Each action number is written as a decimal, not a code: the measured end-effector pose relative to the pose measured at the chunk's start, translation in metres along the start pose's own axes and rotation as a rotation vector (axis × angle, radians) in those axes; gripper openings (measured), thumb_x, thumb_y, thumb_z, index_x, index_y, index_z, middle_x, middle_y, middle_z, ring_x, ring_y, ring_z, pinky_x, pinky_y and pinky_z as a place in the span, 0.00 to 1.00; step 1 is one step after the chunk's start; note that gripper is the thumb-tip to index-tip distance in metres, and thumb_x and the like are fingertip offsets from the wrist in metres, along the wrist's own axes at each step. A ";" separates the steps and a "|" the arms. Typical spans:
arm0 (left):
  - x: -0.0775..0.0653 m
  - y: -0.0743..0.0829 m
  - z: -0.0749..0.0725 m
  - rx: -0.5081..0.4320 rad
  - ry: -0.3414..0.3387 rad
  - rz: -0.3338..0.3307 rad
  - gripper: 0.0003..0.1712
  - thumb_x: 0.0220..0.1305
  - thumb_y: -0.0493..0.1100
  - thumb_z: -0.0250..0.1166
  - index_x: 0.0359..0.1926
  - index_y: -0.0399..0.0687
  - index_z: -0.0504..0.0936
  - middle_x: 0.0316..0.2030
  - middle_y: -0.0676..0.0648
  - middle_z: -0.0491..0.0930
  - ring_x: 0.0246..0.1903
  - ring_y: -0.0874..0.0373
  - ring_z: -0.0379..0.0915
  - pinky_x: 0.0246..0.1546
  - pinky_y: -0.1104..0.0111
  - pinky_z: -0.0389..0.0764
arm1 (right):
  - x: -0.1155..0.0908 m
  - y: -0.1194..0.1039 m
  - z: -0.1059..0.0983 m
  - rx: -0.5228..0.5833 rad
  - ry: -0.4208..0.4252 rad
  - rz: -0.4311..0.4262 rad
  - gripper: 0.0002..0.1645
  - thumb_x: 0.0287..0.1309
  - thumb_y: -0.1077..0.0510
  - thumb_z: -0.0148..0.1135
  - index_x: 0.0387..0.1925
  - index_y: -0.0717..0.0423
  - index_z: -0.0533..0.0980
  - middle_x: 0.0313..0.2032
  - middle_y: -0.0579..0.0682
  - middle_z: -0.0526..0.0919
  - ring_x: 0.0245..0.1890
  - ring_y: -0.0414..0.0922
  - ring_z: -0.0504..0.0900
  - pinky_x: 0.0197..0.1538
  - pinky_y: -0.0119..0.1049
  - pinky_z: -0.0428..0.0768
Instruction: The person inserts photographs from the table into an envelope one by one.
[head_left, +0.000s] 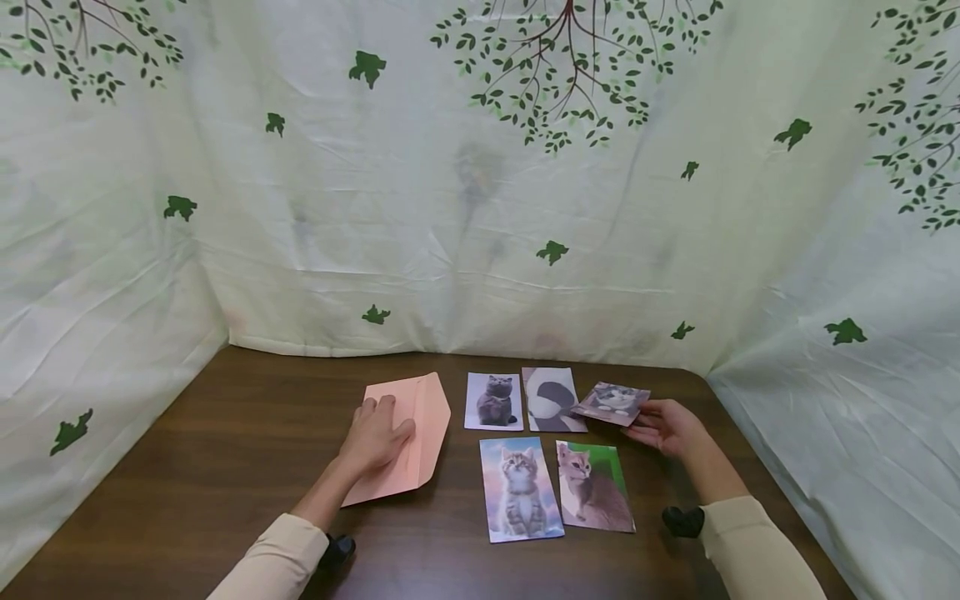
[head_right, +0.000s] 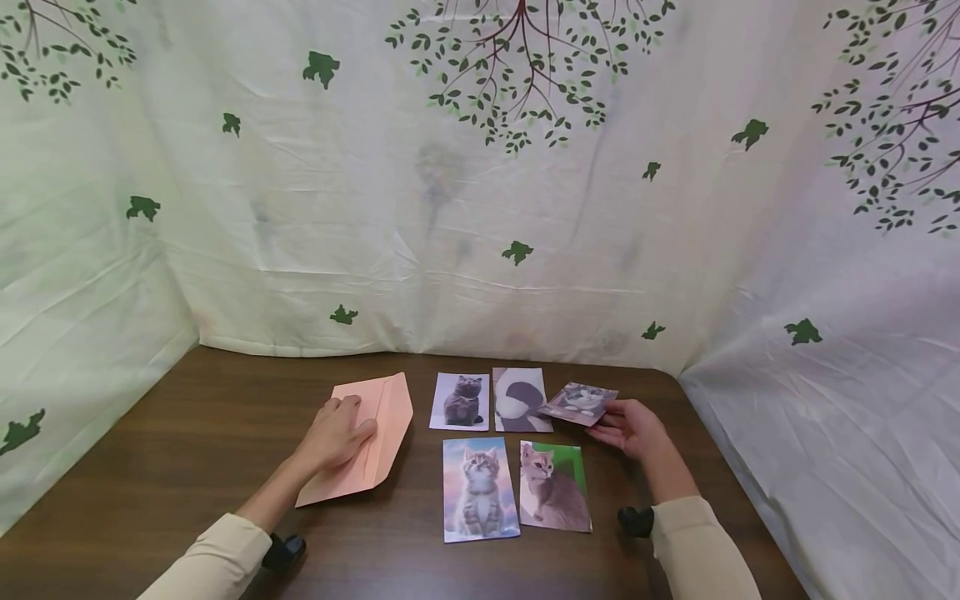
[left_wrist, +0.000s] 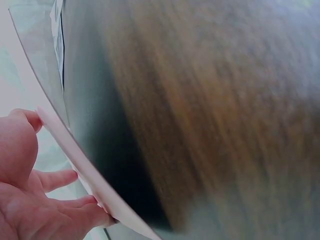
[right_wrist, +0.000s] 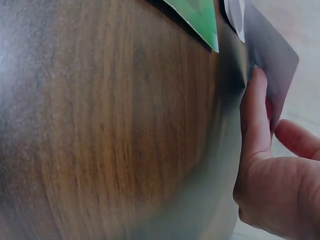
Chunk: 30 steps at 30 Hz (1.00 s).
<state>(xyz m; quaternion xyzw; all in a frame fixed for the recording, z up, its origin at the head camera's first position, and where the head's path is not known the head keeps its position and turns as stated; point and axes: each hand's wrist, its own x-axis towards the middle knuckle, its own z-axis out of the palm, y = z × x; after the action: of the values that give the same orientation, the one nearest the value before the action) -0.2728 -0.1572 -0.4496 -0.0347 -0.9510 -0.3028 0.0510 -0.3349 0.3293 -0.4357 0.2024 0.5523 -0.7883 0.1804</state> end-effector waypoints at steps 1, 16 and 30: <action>0.000 0.000 0.000 -0.001 0.000 0.001 0.34 0.63 0.44 0.57 0.64 0.24 0.68 0.57 0.23 0.68 0.56 0.27 0.64 0.58 0.42 0.69 | 0.000 0.000 -0.001 0.000 -0.005 -0.002 0.10 0.74 0.62 0.43 0.48 0.61 0.69 0.29 0.54 0.86 0.31 0.52 0.88 0.54 0.51 0.83; 0.001 -0.004 0.000 0.036 0.002 0.004 0.32 0.65 0.45 0.58 0.64 0.26 0.70 0.55 0.24 0.71 0.57 0.27 0.68 0.58 0.41 0.71 | -0.009 -0.018 0.010 0.007 -0.037 -0.004 0.09 0.75 0.61 0.44 0.49 0.60 0.68 0.30 0.53 0.87 0.31 0.48 0.89 0.48 0.44 0.86; 0.003 -0.004 -0.001 0.037 -0.011 0.007 0.32 0.65 0.45 0.58 0.64 0.28 0.71 0.55 0.26 0.73 0.57 0.28 0.69 0.57 0.42 0.71 | -0.014 -0.030 0.074 -0.078 -0.106 -0.049 0.12 0.75 0.62 0.46 0.55 0.62 0.65 0.36 0.54 0.83 0.34 0.49 0.88 0.46 0.45 0.87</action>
<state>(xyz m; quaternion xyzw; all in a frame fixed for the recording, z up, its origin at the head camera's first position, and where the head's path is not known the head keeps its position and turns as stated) -0.2759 -0.1606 -0.4506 -0.0388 -0.9566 -0.2850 0.0472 -0.3472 0.2702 -0.3824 0.1395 0.5770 -0.7801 0.1977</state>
